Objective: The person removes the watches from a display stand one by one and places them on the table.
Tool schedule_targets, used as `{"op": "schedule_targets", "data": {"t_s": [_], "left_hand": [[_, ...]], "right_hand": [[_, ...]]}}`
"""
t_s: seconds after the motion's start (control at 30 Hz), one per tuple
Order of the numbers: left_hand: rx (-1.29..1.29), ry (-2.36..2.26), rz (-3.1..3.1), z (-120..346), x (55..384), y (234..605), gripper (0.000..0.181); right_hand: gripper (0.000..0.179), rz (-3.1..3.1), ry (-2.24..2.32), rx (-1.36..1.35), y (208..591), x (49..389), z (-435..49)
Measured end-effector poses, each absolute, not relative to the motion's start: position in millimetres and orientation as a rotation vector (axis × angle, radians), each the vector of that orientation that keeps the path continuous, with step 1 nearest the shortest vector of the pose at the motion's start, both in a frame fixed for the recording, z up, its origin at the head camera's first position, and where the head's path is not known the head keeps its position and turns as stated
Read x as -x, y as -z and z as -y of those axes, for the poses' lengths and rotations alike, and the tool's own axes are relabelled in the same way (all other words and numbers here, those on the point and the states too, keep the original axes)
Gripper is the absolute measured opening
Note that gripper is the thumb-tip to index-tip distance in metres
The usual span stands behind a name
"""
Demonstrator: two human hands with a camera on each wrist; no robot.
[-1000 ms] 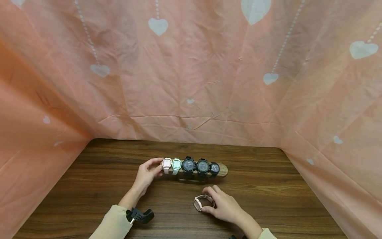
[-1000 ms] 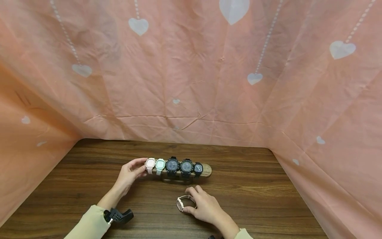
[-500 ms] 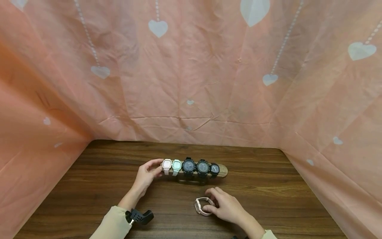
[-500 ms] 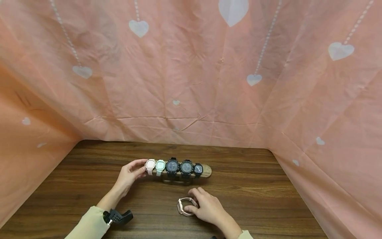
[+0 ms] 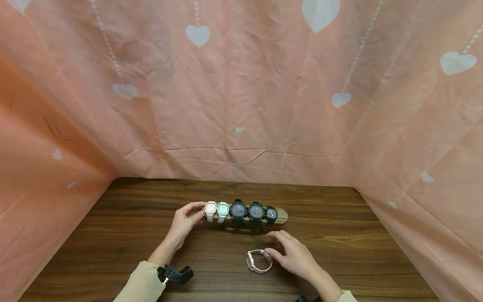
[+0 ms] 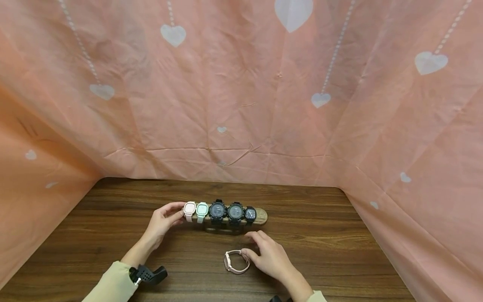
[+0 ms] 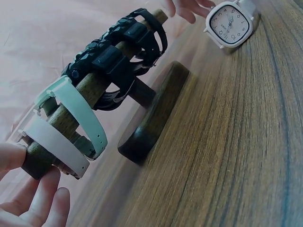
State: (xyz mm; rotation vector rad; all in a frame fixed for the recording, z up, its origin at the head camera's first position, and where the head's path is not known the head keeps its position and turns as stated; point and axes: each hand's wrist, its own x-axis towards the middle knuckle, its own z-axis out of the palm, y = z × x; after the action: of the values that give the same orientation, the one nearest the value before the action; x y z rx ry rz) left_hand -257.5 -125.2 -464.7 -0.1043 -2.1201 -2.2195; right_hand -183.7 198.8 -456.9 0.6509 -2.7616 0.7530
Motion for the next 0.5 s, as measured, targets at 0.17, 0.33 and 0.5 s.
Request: {"op": "schedule_targets", "data": {"t_s": [0.17, 0.33, 0.5], "left_hand": [[0.078, 2.231, 2.120, 126, 257, 465, 0.027], [0.054, 2.257, 2.125, 127, 258, 464, 0.028], [0.072, 2.270, 2.120, 126, 260, 463, 0.028]], "right_hand": [[0.034, 2.672, -0.830, -0.645, 457, 186, -204], [0.031, 2.543, -0.888, -0.665, 459, 190, -208], [0.038, 2.427, -0.980, -0.675, 458, 195, -212]]}}
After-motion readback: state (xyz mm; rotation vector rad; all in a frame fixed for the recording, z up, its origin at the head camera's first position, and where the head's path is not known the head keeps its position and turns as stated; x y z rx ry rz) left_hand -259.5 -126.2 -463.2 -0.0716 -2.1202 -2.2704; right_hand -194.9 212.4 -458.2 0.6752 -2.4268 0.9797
